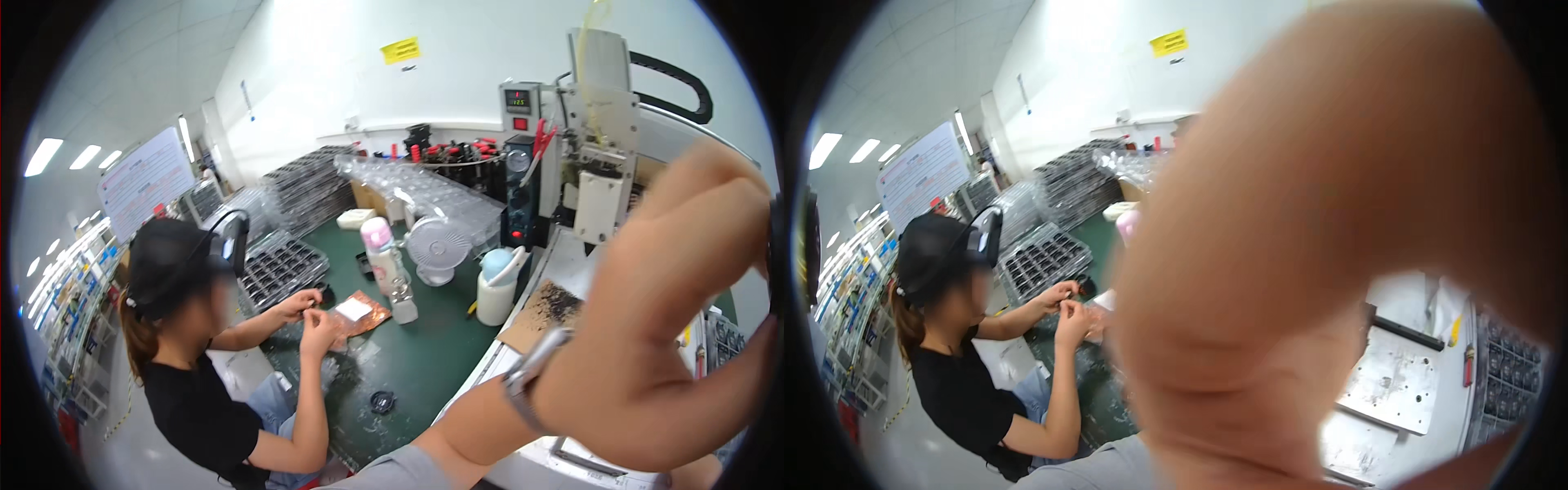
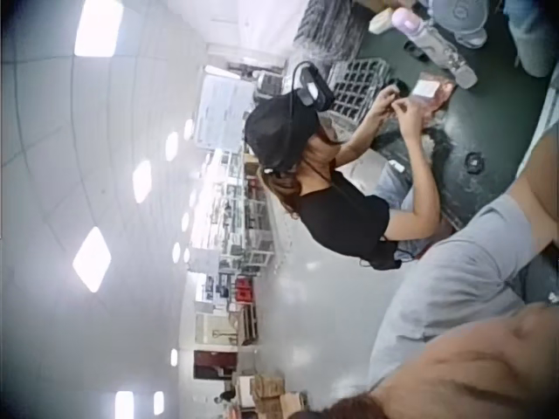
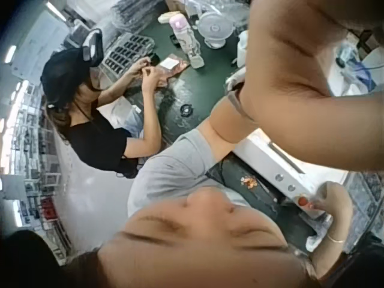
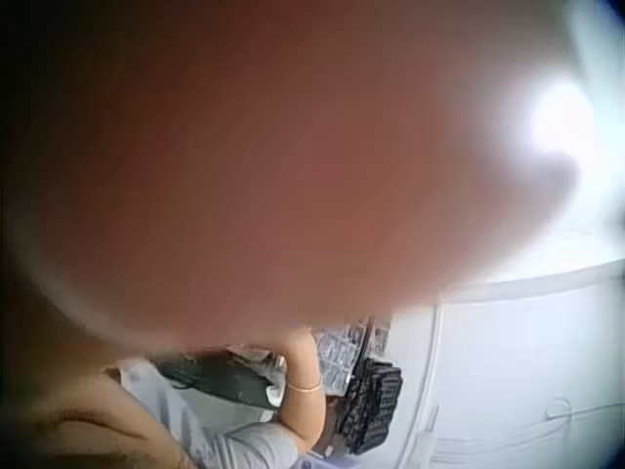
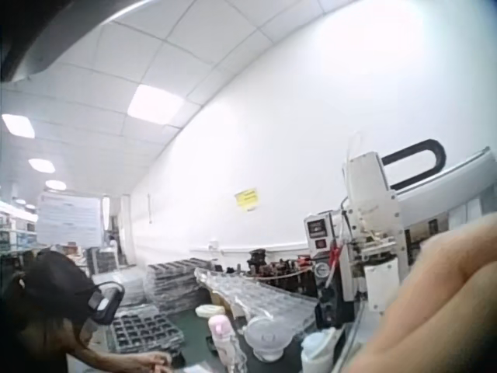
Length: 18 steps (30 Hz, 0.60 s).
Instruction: Operating an automated assembly machine and manually processing electronic components at a factory workstation.
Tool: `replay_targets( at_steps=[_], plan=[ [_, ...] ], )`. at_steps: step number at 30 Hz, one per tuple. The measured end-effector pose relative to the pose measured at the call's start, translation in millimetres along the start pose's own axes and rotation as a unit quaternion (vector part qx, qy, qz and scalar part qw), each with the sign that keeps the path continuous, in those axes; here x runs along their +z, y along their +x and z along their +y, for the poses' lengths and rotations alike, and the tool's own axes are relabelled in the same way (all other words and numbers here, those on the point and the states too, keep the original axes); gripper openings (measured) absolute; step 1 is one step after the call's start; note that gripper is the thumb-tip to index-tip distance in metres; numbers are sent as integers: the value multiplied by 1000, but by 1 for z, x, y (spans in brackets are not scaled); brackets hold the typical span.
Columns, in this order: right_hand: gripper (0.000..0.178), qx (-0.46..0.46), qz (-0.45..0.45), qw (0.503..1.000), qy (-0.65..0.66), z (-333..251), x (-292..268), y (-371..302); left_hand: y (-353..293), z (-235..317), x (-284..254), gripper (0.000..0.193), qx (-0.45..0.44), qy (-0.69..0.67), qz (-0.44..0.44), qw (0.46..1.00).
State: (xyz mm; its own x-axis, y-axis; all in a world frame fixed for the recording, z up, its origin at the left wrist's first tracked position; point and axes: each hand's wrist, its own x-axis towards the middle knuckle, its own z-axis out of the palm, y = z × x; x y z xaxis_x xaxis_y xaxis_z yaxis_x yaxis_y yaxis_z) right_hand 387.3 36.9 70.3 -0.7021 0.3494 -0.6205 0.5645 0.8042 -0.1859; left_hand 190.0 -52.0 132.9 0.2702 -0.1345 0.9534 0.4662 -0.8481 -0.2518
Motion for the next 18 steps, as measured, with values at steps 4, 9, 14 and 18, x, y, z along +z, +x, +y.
replay_targets(
  at_steps=[4,9,14,18],
  plan=[
    [43,70,58,996,16,-13,-7,-16,19,-2,16,20,33,-44,-1,999],
    [40,97,71,993,13,-9,6,-22,28,13,22,18,13,-33,-15,999],
    [41,83,43,996,-12,-15,3,-27,27,30,10,17,-28,-11,-47,998],
    [38,29,96,995,-27,-8,21,-38,23,48,0,16,-62,-5,-70,996]
  ],
)
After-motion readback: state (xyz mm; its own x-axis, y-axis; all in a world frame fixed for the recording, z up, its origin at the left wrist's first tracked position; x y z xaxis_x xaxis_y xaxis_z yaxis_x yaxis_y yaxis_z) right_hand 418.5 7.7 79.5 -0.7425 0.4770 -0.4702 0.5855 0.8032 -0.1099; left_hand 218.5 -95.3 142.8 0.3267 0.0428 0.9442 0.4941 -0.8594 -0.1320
